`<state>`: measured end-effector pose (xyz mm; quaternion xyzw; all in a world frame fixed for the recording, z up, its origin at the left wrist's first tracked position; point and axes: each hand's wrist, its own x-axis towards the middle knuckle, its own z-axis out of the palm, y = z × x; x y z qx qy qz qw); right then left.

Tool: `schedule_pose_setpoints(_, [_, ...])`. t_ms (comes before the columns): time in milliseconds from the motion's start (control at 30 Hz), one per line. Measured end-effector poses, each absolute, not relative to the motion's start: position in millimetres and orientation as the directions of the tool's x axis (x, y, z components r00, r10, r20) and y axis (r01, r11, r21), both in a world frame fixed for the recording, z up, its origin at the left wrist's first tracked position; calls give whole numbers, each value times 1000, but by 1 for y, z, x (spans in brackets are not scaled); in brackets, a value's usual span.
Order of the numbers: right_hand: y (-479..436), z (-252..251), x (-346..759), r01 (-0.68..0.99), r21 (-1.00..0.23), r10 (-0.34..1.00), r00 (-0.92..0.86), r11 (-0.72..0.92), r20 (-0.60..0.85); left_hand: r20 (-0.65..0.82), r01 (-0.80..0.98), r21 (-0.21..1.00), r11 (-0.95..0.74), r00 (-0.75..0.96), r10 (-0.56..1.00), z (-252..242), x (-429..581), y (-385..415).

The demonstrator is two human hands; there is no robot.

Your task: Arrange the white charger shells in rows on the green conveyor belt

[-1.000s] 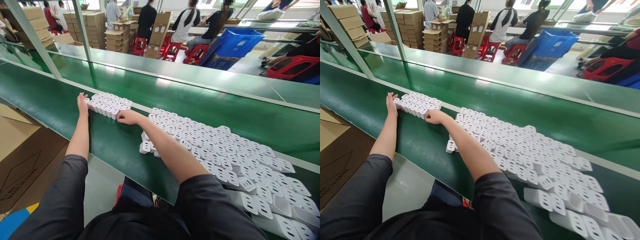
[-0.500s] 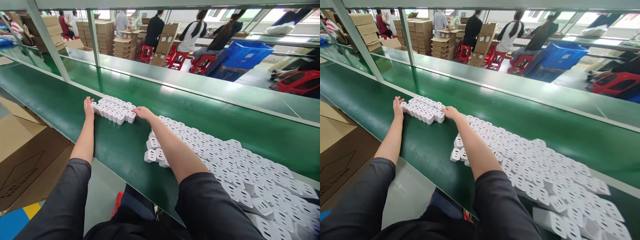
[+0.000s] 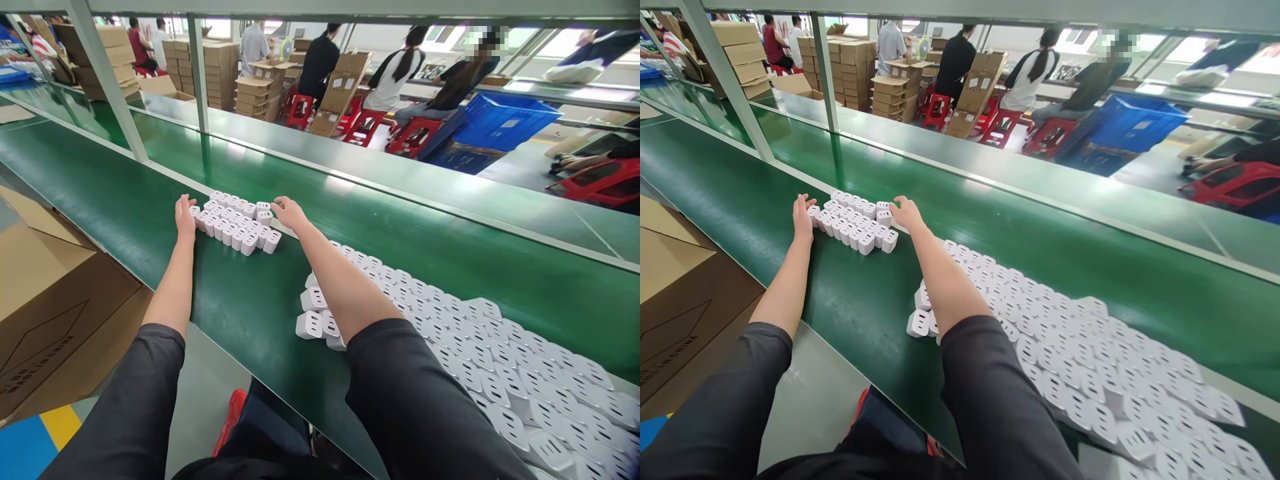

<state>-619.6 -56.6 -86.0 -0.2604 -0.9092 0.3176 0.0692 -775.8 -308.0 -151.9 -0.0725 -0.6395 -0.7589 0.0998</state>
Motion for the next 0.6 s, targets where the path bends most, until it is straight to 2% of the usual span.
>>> schedule_pose_setpoints(133, [-56,-86,-631,354,-662,379,-918,661,-113,234,240,956,-168,-971,-57,-152,-775,-308])
schedule_pose_setpoints(267, [-54,-88,-627,346,-711,319,-931,613,-178,228,234,960,-155,-972,-53,-152,-776,-309])
schedule_pose_setpoints(600, [-54,-81,-624,256,-789,187,-966,558,-181,231,234,965,-120,-972,-35,-153,-777,-311])
